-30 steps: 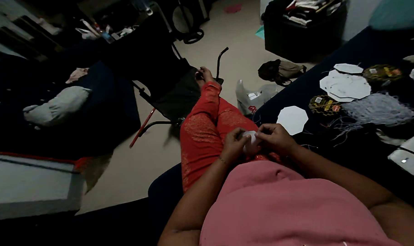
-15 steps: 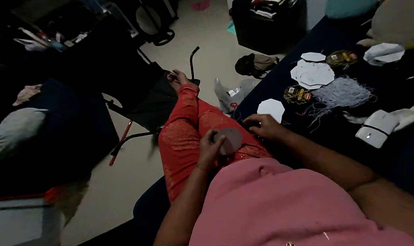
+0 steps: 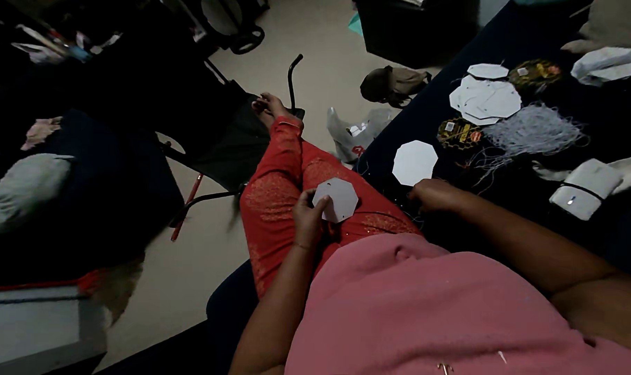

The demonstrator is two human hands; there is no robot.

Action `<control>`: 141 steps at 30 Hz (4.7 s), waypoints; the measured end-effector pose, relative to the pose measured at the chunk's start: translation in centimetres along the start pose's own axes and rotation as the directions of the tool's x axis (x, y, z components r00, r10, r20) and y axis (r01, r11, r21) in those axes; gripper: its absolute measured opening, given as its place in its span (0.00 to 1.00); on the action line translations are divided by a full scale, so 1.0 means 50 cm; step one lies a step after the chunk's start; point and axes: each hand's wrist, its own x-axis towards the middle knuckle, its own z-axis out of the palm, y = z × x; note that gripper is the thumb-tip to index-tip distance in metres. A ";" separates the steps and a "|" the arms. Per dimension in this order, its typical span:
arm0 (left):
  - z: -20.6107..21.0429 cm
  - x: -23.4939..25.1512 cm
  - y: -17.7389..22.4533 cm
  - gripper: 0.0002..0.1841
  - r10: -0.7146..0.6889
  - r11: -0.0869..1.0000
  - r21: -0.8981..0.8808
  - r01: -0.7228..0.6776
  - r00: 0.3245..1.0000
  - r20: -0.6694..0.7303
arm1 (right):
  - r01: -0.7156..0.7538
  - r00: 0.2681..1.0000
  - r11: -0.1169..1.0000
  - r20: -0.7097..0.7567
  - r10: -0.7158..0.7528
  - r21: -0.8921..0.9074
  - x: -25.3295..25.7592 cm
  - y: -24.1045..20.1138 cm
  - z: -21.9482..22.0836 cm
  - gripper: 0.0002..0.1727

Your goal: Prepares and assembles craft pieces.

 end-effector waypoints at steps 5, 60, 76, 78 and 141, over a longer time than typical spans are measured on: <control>0.000 0.003 -0.001 0.13 -0.016 1.000 -0.013 0.016 1.000 0.002 | -0.157 0.987 0.984 0.022 0.159 -0.085 -0.005 -0.030 -0.002 0.16; -0.047 0.020 -0.022 0.19 0.079 0.993 -0.058 -0.105 0.934 -0.348 | 0.199 0.929 0.977 -0.334 -0.163 0.077 0.125 -0.289 0.013 0.15; -0.013 -0.006 0.010 0.21 0.122 0.974 -0.198 -0.112 0.992 0.041 | 0.780 0.339 0.623 -0.871 -0.354 0.051 0.067 -0.221 0.006 0.09; -0.011 -0.014 0.022 0.20 0.119 0.979 -0.174 -0.106 0.991 0.068 | 0.791 0.329 0.611 -0.868 -0.372 0.038 0.069 -0.227 0.008 0.09; 0.010 -0.030 0.022 0.09 0.823 0.390 0.349 -0.852 0.493 0.283 | 0.400 0.917 0.370 -0.372 -0.147 0.839 0.020 -0.203 -0.044 0.42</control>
